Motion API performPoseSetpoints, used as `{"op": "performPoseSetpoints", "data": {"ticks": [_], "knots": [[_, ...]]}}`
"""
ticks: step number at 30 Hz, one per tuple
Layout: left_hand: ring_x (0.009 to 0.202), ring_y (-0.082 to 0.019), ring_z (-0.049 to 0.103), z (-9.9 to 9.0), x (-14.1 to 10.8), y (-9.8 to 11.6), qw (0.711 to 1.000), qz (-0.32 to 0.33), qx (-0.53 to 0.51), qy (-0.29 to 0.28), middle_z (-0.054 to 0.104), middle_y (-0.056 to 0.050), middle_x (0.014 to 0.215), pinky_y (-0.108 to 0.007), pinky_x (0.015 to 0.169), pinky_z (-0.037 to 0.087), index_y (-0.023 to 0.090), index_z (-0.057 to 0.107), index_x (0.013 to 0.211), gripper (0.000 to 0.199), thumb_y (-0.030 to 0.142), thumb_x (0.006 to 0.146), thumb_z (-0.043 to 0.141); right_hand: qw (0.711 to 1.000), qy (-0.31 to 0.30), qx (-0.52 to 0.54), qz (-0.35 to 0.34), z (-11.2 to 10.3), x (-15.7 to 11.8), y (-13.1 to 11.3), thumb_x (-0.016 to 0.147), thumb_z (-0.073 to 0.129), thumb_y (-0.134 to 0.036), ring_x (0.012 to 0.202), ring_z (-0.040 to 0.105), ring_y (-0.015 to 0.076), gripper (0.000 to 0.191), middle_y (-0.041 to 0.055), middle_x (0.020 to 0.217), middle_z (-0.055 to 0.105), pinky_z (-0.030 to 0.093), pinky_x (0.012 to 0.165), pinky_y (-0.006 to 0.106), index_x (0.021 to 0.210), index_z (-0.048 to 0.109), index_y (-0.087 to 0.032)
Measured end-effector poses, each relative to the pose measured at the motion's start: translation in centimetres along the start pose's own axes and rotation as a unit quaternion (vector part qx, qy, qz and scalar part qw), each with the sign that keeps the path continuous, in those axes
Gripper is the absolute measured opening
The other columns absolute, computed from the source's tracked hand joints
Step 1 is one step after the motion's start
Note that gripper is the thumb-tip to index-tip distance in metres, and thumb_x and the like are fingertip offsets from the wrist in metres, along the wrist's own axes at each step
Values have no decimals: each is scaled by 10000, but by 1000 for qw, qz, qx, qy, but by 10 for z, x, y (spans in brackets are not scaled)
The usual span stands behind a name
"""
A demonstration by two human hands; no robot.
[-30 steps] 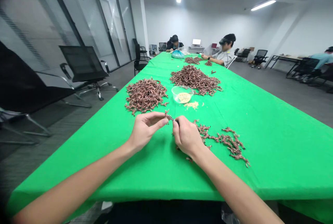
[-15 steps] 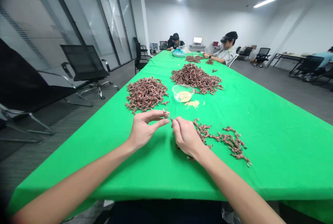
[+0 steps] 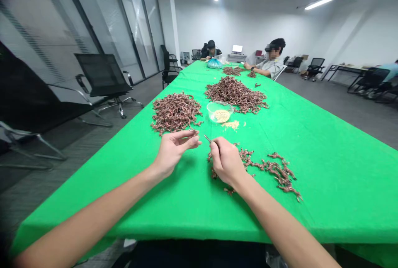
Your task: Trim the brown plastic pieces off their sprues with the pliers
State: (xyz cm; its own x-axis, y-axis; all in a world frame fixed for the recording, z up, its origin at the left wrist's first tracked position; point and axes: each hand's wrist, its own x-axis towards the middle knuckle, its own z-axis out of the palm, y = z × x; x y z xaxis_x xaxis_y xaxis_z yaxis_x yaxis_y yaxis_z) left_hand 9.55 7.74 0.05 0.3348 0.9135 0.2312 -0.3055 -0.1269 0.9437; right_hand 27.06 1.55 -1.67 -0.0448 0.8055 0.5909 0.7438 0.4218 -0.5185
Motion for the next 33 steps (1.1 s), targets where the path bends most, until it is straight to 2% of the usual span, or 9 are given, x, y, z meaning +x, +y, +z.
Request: {"op": "performPoseSetpoints", "data": {"ticks": [5, 11, 18, 29, 33], "knots": [[964, -278, 696, 3, 0, 2, 999, -18, -28, -24, 723, -153, 1042, -416, 908, 567, 67, 691, 1058, 391, 280, 749, 801, 986, 28, -156, -47, 2, -1, 3, 1024, 318, -336, 739, 520, 201, 287, 70, 826, 544, 381, 675, 310, 977, 529, -147], [924, -279, 709, 5, -4, 7, 997, -39, -24, -65, 728, -161, 1015, -409, 900, 573, 51, 663, 1104, 437, 251, 743, 806, 953, 66, -283, -91, 0, 1, 1, 1019, 364, -356, 792, 489, 229, 285, 99, 856, 539, 376, 672, 323, 973, 535, -133], [876, -274, 720, 4, -6, 7, 996, -42, -23, -74, 734, -153, 992, -400, 875, 584, 57, 686, 1039, 399, 250, 717, 822, 938, 67, -323, -111, -3, 2, 1, 1017, 378, -354, 778, 469, 228, 280, 99, 852, 533, 363, 676, 326, 982, 536, -125], [835, -266, 725, 5, -9, 9, 994, -70, -25, -81, 729, -168, 995, -370, 808, 594, 52, 681, 1021, 396, 257, 714, 822, 905, 64, -394, -145, -7, 2, 0, 1012, 404, -392, 737, 452, 213, 321, 85, 794, 520, 296, 612, 317, 858, 543, -146], [875, -262, 718, 4, -7, 10, 990, -91, -42, -94, 730, -157, 992, -354, 816, 580, 65, 679, 1027, 386, 276, 732, 812, 902, 67, -404, -139, -7, 1, 1, 1014, 407, -393, 727, 454, 205, 333, 72, 769, 514, 286, 602, 315, 831, 542, -149]]}}
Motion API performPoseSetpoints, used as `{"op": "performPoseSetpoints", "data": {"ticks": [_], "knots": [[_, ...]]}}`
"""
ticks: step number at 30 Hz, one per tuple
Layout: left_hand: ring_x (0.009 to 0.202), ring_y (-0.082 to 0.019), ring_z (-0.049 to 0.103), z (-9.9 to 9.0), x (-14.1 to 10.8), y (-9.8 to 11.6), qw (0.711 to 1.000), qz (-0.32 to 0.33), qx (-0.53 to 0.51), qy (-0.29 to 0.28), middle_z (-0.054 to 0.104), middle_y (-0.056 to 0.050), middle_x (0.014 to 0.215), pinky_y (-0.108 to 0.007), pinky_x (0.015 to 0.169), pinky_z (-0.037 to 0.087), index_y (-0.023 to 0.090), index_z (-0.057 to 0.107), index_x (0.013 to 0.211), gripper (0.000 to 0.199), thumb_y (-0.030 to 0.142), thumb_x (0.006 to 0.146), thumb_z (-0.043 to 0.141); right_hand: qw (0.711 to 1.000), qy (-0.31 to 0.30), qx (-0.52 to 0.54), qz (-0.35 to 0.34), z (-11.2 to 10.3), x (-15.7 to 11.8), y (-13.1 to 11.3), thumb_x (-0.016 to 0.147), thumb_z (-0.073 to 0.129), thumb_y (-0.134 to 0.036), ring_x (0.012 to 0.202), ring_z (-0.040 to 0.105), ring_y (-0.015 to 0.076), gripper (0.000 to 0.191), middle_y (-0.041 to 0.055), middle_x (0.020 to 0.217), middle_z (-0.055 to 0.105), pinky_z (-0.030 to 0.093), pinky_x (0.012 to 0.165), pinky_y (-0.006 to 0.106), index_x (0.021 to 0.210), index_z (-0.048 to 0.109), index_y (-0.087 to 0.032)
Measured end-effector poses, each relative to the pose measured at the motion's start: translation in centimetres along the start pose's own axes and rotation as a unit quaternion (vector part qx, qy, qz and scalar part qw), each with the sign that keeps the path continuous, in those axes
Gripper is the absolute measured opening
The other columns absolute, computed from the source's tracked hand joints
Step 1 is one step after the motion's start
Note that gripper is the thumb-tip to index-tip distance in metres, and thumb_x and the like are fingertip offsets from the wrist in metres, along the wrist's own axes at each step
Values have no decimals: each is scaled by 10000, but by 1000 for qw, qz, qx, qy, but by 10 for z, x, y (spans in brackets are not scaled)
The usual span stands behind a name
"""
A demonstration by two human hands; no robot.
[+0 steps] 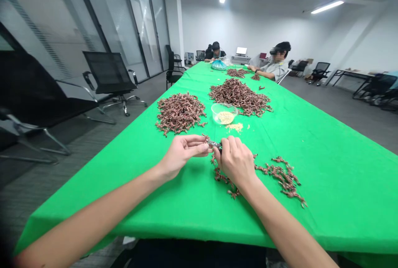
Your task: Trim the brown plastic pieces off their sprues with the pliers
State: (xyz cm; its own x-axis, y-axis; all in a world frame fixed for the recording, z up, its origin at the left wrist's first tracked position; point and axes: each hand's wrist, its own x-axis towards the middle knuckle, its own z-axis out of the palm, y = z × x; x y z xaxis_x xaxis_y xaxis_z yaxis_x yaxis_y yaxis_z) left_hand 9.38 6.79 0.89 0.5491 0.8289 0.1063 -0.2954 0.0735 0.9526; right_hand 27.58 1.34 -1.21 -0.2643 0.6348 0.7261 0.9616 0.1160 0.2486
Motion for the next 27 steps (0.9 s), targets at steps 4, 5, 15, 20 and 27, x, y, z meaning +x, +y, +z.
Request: {"op": "performPoseSetpoints", "data": {"ticks": [4, 5, 15, 20, 27], "knots": [[947, -259, 701, -3, 1, 5, 998, -51, -29, -31, 717, -144, 1047, -340, 835, 555, 95, 690, 1040, 326, 334, 821, 727, 1000, 1, 4, 11, 0, -1, -1, 1023, 384, -384, 725, 462, 198, 344, 65, 759, 513, 291, 606, 306, 828, 542, -149], [954, -256, 698, -4, 1, 5, 997, -59, -36, -37, 710, -142, 1072, -338, 844, 548, 103, 693, 1046, 319, 335, 829, 717, 1000, 2, 5, 14, 0, -1, -1, 1025, 378, -382, 724, 463, 197, 347, 65, 759, 513, 291, 605, 304, 827, 542, -149], [979, -226, 664, -6, 3, -4, 999, -26, -35, -5, 718, -119, 1052, -344, 888, 517, 124, 727, 996, 394, 224, 641, 866, 998, 6, 56, 40, 4, -4, -10, 1024, 372, -354, 674, 466, 188, 315, 66, 746, 518, 287, 568, 286, 845, 538, -156], [971, -239, 675, -3, 3, -5, 999, 36, 0, 6, 731, -110, 1021, -364, 919, 510, 127, 729, 954, 380, 221, 617, 878, 997, 14, 64, 46, 4, -4, -12, 1014, 401, -351, 666, 478, 188, 273, 66, 750, 532, 291, 551, 283, 873, 537, -160], [965, -230, 673, -3, 2, -4, 998, 62, 10, 17, 728, -110, 1018, -377, 931, 510, 127, 722, 965, 338, 230, 668, 847, 985, 26, 142, 94, 3, -4, -12, 1016, 378, -319, 741, 528, 201, 240, 75, 806, 557, 364, 631, 294, 975, 542, -149]]}}
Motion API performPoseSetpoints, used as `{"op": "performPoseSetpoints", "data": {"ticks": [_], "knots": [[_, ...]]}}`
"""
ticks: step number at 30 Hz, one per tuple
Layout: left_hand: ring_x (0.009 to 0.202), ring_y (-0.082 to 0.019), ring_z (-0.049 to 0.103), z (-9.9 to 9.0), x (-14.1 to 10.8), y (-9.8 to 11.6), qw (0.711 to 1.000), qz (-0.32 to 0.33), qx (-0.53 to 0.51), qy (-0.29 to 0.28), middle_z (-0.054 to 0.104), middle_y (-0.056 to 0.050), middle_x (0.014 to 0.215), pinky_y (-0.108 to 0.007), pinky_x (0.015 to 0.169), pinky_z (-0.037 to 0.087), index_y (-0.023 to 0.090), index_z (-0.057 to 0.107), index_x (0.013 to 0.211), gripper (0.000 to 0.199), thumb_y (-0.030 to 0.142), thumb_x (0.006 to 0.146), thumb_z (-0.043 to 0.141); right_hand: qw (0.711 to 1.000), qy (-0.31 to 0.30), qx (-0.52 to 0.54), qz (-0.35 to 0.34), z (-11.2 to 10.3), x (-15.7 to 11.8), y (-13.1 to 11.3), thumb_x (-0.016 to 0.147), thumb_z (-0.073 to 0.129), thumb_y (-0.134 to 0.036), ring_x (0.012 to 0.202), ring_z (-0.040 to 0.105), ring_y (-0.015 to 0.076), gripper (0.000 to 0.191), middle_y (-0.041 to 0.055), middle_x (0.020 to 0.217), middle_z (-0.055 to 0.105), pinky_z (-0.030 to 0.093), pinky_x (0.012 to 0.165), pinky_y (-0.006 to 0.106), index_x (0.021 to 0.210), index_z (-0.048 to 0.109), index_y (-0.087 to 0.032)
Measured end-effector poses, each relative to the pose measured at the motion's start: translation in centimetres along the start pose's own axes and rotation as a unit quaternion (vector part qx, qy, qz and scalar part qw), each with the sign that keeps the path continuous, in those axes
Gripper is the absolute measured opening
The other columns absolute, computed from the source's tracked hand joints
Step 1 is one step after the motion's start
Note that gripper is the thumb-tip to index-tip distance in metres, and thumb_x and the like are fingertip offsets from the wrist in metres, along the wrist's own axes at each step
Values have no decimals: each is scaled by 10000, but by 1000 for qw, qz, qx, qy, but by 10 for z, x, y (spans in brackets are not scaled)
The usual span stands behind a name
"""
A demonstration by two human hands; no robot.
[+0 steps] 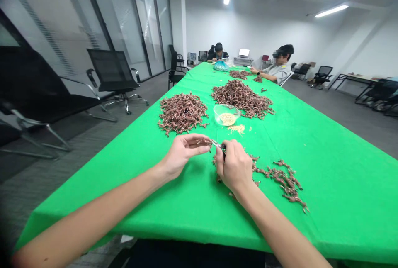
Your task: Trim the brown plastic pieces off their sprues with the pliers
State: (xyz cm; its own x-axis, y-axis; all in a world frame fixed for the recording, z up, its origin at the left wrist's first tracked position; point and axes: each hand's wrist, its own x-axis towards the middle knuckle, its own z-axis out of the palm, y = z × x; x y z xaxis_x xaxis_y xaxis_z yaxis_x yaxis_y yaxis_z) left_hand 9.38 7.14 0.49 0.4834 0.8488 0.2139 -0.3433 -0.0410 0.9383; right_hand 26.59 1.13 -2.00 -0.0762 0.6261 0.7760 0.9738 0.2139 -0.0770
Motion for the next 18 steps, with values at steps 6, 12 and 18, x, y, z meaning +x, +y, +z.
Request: {"op": "performPoseSetpoints", "data": {"ticks": [6, 12, 18], "knots": [[968, -216, 664, -4, 0, 0, 1000, 23, 14, -10, 722, -102, 1011, -363, 929, 508, 132, 710, 955, 299, 214, 692, 826, 997, 19, 65, 37, -1, 0, 3, 1017, 359, -314, 734, 534, 203, 231, 70, 818, 562, 394, 673, 313, 981, 531, -165], [975, -221, 667, -2, -1, 2, 1000, 23, 2, -11, 722, -92, 984, -373, 929, 509, 137, 682, 903, 271, 197, 683, 828, 995, 13, 96, 24, -4, 1, 0, 1011, 360, -302, 746, 532, 204, 213, 67, 823, 559, 404, 687, 321, 984, 525, -170], [943, -225, 673, -2, -1, 3, 1000, 23, 8, -11, 720, -95, 960, -381, 900, 526, 131, 678, 876, 275, 207, 663, 835, 993, 8, 111, 24, -2, 0, 1, 1007, 367, -303, 761, 535, 212, 205, 73, 832, 562, 416, 698, 327, 999, 526, -174]]}}
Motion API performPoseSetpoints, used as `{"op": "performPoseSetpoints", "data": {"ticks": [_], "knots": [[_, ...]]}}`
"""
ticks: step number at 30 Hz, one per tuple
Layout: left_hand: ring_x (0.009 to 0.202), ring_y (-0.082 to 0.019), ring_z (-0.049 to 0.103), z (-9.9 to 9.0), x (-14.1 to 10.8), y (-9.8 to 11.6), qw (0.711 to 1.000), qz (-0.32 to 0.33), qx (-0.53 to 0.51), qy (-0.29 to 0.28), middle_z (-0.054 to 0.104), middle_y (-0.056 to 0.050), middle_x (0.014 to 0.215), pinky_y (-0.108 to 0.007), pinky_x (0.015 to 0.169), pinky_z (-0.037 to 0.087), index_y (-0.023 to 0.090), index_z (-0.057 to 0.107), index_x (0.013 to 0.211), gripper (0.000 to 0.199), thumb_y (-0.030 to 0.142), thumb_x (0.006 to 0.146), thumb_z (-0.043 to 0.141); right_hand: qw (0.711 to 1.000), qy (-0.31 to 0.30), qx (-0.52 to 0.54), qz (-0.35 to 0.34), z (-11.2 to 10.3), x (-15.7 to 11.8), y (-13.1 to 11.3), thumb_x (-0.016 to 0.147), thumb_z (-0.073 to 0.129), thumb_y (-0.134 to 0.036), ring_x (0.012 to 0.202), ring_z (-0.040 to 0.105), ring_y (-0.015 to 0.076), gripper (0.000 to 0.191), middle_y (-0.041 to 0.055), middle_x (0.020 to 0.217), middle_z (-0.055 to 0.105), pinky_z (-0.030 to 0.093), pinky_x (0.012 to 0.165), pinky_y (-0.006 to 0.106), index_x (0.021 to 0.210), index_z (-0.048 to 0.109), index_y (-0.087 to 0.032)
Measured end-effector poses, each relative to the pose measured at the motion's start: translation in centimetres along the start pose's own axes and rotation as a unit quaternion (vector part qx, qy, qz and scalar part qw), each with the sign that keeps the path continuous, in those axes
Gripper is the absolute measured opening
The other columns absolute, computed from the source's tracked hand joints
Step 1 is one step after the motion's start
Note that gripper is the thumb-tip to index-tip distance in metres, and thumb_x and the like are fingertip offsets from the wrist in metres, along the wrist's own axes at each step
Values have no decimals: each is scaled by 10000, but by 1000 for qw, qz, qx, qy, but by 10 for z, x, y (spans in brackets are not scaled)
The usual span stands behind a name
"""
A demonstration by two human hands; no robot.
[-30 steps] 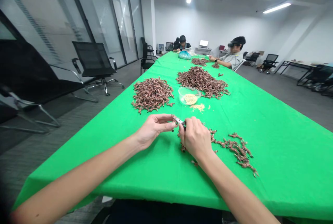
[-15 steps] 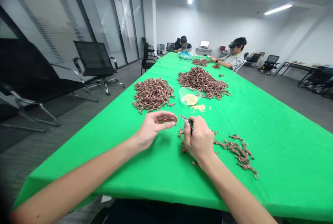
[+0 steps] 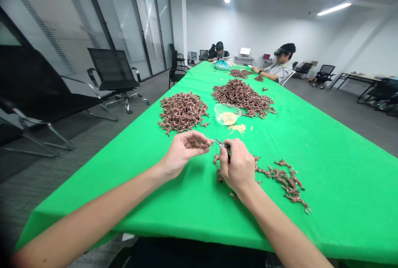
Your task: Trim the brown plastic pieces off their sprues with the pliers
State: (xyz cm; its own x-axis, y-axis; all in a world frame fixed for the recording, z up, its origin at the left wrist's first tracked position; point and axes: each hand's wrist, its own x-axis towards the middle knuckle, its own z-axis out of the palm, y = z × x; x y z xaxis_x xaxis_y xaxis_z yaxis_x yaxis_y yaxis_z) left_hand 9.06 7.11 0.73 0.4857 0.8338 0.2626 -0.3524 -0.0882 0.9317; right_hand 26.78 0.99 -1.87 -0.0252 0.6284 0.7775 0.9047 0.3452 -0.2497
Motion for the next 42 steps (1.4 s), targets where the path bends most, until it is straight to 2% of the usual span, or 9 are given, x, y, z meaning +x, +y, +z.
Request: {"op": "performPoseSetpoints", "data": {"ticks": [13, 28, 32, 37, 39, 42], "knots": [[913, -206, 674, -4, 1, -3, 1000, 0, 2, -1, 719, -86, 959, -343, 859, 542, 137, 666, 937, 316, 172, 665, 821, 999, -27, 36, -16, -2, 1, 0, 999, 374, -291, 722, 526, 187, 209, 60, 808, 553, 411, 672, 302, 992, 542, -168], [868, -196, 669, 0, 0, 1, 1000, -17, 2, 12, 716, -82, 908, -320, 814, 535, 129, 663, 908, 285, 112, 650, 784, 998, -53, 39, -25, -2, 2, -1, 1004, 366, -301, 719, 542, 185, 225, 57, 805, 564, 409, 671, 294, 986, 545, -165], [843, -180, 656, 1, 2, 2, 995, -67, -55, 43, 697, -70, 845, -337, 862, 523, 119, 653, 887, 255, 42, 650, 705, 996, -61, 61, -4, -1, 1, 0, 1003, 380, -306, 660, 547, 164, 238, 35, 764, 578, 399, 641, 283, 950, 565, -166], [844, -214, 640, -8, 6, -4, 969, -178, -157, 64, 647, -75, 764, -458, 867, 543, 107, 619, 937, 318, -9, 656, 526, 994, -68, 77, 39, 3, 0, 5, 1000, 397, -338, 622, 548, 155, 281, 26, 724, 596, 381, 614, 277, 879, 588, -170], [828, -220, 644, -11, 7, -7, 959, -219, -162, 71, 638, -85, 764, -449, 843, 546, 97, 603, 935, 290, 2, 678, 507, 994, -72, 74, 46, 4, 0, 7, 1000, 396, -350, 621, 542, 156, 297, 28, 720, 596, 369, 609, 279, 861, 585, -169], [804, -208, 650, -11, 7, -8, 957, -250, -142, 51, 620, -89, 782, -367, 798, 531, 92, 579, 863, 142, 30, 750, 520, 991, -87, 80, 58, 4, 2, 9, 1004, 384, -363, 618, 532, 154, 318, 29, 714, 590, 358, 611, 278, 850, 582, -166]]}}
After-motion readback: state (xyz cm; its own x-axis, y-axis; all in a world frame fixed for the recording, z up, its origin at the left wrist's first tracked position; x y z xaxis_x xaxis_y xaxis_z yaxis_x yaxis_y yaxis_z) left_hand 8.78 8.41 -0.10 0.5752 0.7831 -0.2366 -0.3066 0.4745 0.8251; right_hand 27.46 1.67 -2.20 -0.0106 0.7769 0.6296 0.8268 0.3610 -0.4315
